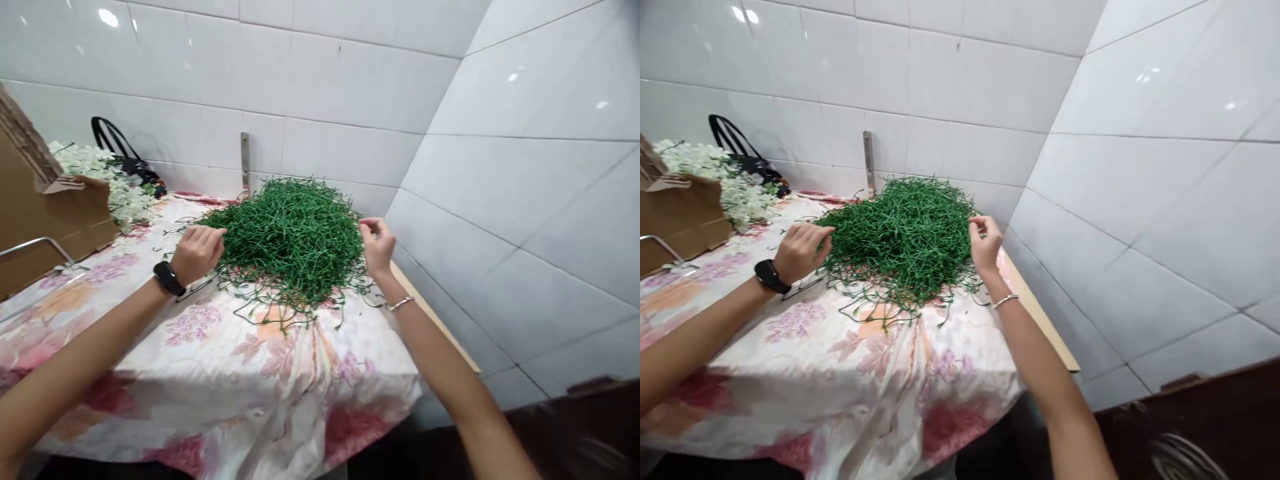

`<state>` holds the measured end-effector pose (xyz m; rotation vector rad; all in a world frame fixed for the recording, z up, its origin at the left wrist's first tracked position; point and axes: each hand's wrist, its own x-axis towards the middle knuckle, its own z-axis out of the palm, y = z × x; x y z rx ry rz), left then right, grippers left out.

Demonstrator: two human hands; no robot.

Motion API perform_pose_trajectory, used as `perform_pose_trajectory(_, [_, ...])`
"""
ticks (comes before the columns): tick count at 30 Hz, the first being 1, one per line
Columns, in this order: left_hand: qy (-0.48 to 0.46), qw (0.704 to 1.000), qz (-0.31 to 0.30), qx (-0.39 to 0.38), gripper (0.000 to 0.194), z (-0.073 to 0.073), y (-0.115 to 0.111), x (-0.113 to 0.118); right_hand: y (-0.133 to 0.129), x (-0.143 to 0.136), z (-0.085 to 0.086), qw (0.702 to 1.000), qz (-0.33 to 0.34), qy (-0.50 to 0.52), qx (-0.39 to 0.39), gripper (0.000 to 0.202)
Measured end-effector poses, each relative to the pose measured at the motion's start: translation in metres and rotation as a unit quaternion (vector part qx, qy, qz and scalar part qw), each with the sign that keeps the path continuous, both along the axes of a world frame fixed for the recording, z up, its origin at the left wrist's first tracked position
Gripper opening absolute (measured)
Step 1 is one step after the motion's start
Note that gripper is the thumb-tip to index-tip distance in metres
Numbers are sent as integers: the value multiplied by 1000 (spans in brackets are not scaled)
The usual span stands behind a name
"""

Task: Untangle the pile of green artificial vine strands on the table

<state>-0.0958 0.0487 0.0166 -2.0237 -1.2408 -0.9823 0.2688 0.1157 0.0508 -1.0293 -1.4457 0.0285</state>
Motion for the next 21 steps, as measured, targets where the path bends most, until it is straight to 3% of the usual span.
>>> perform_pose_trajectory(2, [-72, 997, 17, 3, 14, 12, 8, 0, -6, -5, -1, 1000, 24, -18, -2, 16])
perform_pose_trajectory(4, [-127, 991, 45, 22, 14, 37, 27, -2, -13, -11, -2, 998, 49, -41, 1, 15])
perform_pose_trajectory(8, [-236, 968, 86, 29, 21, 105, 94, -7, -34, -22, 4, 992, 87, -90, 30, 10])
perform_pose_trajectory(11, [-244, 965, 80, -56, 21, 138, 149, -8, -52, -26, 12, 981, 112, -132, 89, 11])
perform_pose_trajectory(14, [-203, 959, 48, -189, 24, 135, 196, -9, -68, -27, 18, 960, 135, -184, 162, 20])
perform_pose_trajectory(17, [-179, 941, 24, -285, 29, 108, 237, -8, -76, -26, 21, 944, 136, -235, 185, 31])
perform_pose_trajectory(21, [-178, 921, 5, -346, 30, 67, 278, 2, -75, -24, 23, 940, 115, -253, 200, 33])
